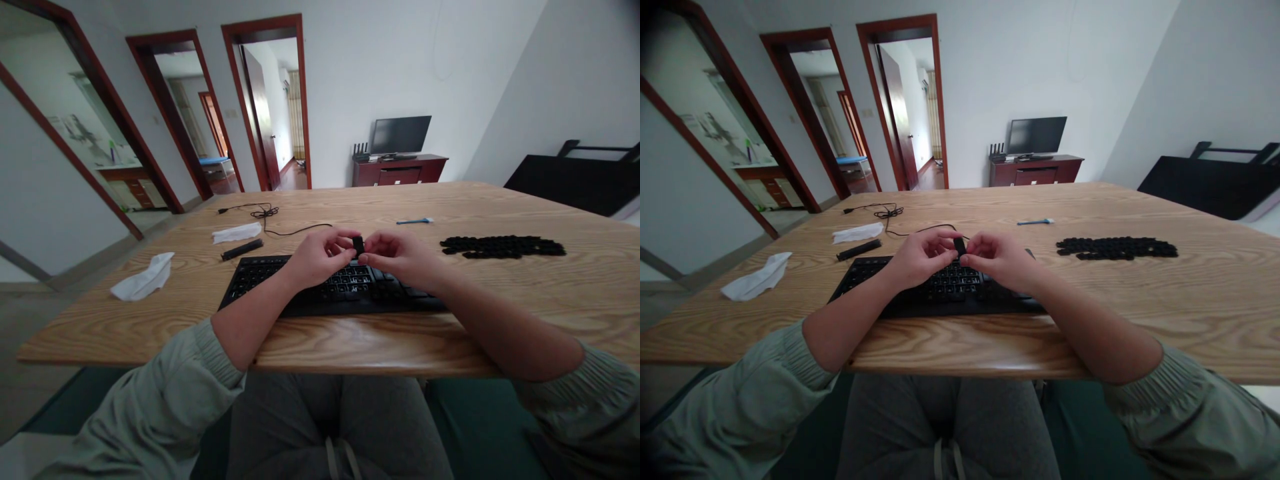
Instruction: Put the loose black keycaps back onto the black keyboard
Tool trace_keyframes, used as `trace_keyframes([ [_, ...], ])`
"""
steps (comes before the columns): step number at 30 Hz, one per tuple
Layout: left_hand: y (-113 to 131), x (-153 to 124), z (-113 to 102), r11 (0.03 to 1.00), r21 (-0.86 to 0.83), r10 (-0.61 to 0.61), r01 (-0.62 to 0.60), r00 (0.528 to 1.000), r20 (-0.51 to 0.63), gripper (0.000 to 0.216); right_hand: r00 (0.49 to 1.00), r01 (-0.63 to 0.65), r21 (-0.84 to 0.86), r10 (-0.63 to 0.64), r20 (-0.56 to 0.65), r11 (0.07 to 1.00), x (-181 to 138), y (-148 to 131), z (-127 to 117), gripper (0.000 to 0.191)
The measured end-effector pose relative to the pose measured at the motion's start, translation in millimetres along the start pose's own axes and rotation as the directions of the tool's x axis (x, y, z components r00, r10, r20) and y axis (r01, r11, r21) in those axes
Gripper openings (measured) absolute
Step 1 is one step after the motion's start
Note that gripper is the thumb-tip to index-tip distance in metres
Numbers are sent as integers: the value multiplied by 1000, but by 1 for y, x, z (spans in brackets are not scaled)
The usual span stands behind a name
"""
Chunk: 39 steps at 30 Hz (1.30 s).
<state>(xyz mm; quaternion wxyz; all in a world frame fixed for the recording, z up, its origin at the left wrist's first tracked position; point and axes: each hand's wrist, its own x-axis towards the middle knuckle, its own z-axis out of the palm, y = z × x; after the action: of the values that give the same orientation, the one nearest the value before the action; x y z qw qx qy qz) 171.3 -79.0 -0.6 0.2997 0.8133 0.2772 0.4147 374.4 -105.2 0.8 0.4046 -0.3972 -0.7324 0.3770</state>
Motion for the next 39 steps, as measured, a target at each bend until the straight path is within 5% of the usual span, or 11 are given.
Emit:
trace_keyframes([
  [5,1,-2,-7,996,76,39,-44,997,65,40,1000,16,-92,-18,-19,996,-1,0,-7,23],
  [10,4,-6,-14,902,391,58,-181,950,307,24,982,-10,-259,58,177,966,-5,4,-13,15],
  [14,0,-8,-9,827,496,32,-263,904,426,21,961,151,-514,-4,276,844,-11,5,-14,18],
  [24,-1,-10,-8,842,487,-13,-234,893,450,28,937,231,-581,-19,348,780,-16,9,-14,21],
  [29,-3,-12,-10,870,373,87,-322,846,526,31,923,283,-544,-70,379,790,-18,9,-14,21],
  [39,6,-17,-9,768,466,128,-441,817,562,32,915,342,-590,-116,386,731,-20,13,-14,19],
])
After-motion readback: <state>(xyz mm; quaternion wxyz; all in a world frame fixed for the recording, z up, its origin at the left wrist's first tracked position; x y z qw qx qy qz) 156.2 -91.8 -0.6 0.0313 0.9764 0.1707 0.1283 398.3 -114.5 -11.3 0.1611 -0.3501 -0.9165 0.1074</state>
